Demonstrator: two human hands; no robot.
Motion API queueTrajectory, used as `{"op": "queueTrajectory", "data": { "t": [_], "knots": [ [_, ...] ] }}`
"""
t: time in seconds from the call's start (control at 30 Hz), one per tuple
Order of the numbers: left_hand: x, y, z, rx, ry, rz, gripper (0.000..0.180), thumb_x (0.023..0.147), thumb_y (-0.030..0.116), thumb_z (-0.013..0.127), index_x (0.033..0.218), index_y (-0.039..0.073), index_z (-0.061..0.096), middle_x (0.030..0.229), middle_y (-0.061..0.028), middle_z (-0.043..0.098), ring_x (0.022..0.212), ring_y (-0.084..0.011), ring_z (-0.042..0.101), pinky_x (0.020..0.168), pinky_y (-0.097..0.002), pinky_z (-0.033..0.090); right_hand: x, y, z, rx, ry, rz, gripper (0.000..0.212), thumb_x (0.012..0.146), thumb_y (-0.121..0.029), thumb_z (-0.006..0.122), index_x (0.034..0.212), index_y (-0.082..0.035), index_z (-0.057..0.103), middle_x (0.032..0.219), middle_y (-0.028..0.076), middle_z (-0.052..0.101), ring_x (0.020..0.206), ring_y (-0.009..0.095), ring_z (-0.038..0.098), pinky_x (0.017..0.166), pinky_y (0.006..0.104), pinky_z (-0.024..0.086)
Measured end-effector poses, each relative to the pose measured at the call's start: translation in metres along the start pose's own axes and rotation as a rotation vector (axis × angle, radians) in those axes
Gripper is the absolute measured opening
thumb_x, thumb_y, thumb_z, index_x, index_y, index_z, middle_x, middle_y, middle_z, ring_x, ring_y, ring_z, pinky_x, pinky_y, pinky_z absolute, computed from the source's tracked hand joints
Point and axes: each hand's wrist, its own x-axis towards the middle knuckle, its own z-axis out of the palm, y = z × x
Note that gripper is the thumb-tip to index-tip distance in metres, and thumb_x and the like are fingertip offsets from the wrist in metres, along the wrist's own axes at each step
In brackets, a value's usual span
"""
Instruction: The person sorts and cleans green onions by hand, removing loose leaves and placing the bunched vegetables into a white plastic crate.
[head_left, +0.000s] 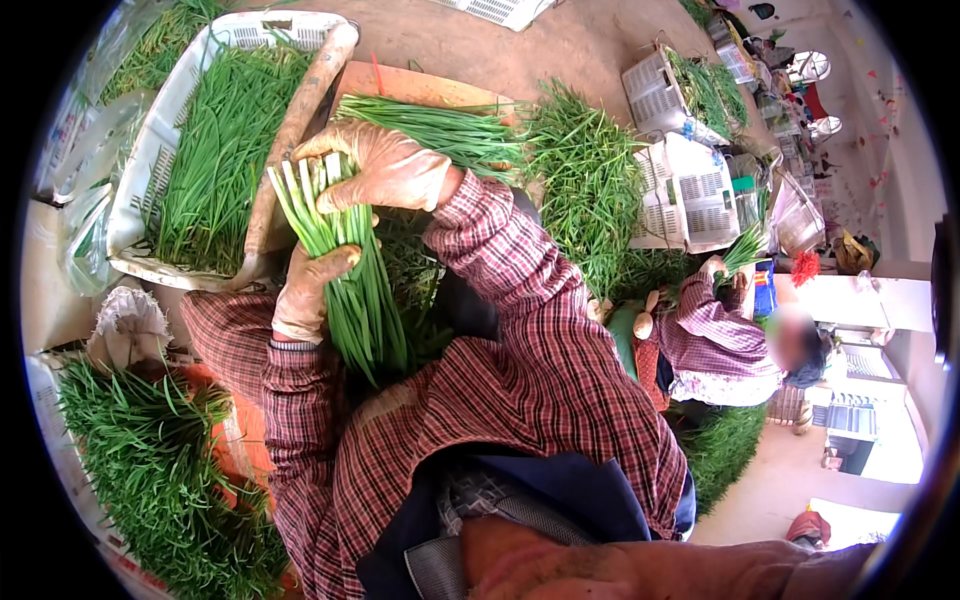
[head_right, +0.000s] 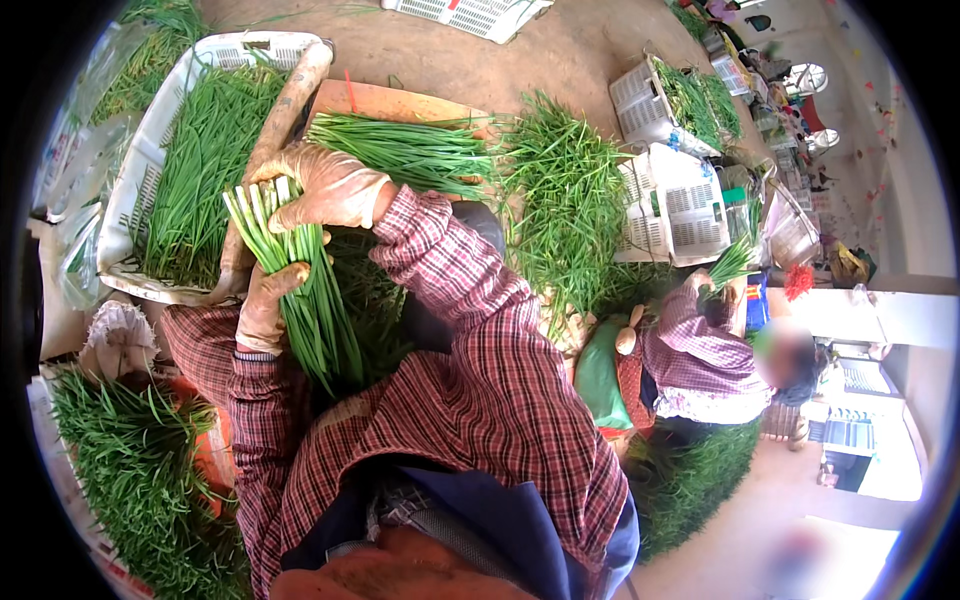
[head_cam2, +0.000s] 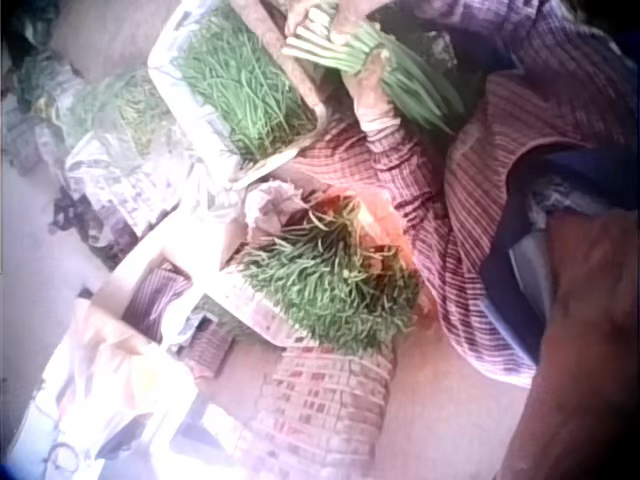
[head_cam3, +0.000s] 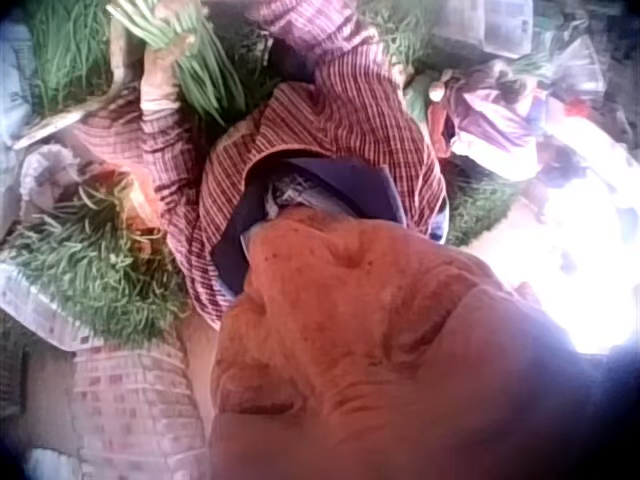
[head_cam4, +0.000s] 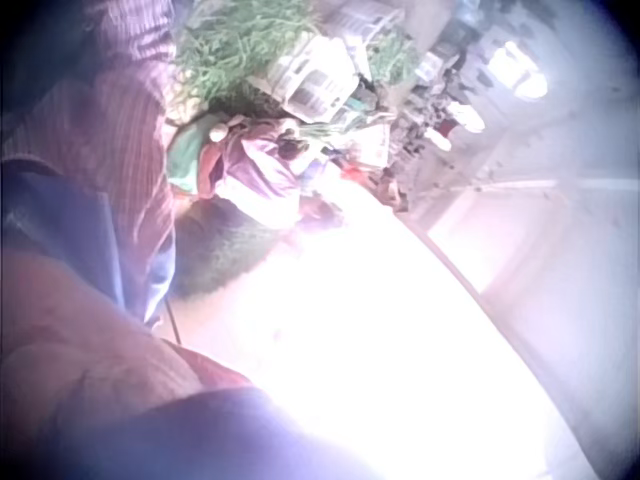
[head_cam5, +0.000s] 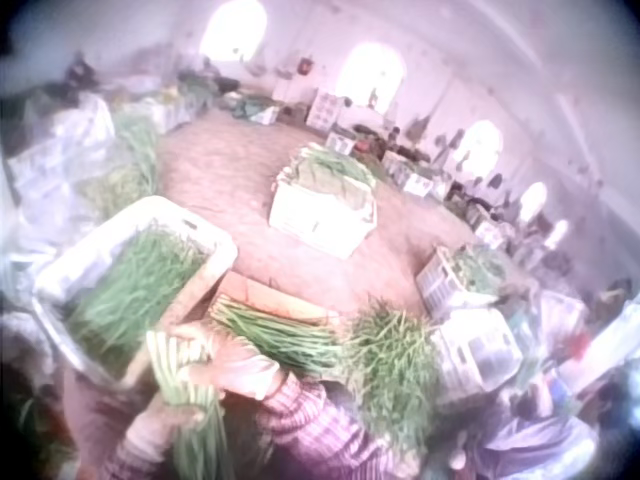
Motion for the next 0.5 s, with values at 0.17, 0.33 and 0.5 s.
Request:
{"op": "queueTrajectory", "data": {
  "t": [0.17,0.33,0.5],
  "knots": [
    [0.004,-0.001,0.009,0.047,-0.005,0.008,0.051,0.077,0.015,0.073,0.122,-0.002,0.056,0.113,-0.0111,0.065,0.096,-0.0183,0.064,0.087,-0.0298,0.049,-0.005,0.006,0.0,0.172,0.118,0.06,0.029,0.076,-0.015,0.073,0.103,-0.005,0.067,0.09,0.009,0.07,0.085,0.018,0.066,0.078,0.0322,0.051],
    [0.006,-0.004,0.009,0.034,-0.028,-0.022,0.053,0.077,0.018,0.074,0.123,-0.002,0.056,0.113,-0.0113,0.066,0.094,-0.018,0.064,0.086,-0.0294,0.049,-0.003,0.021,0.007,0.013,0.298,-0.05,0.011,0.081,-0.012,0.068,0.09,-0.006,0.068,0.082,0.01,0.069,0.076,0.023,0.067,0.07,0.0336,0.052],
    [0.0,-0.004,0.005,-0.093,-0.061,-0.056,0.06,0.076,0.019,0.074,0.127,-0.003,0.051,0.119,-0.016,0.063,0.095,-0.0221,0.065,0.087,-0.0331,0.051,-0.004,0.019,0.002,-0.025,0.245,-0.097,0.01,0.086,-0.011,0.065,0.094,-0.006,0.068,0.085,0.006,0.068,0.08,0.017,0.065,0.073,0.0295,0.052]
  ]
}}
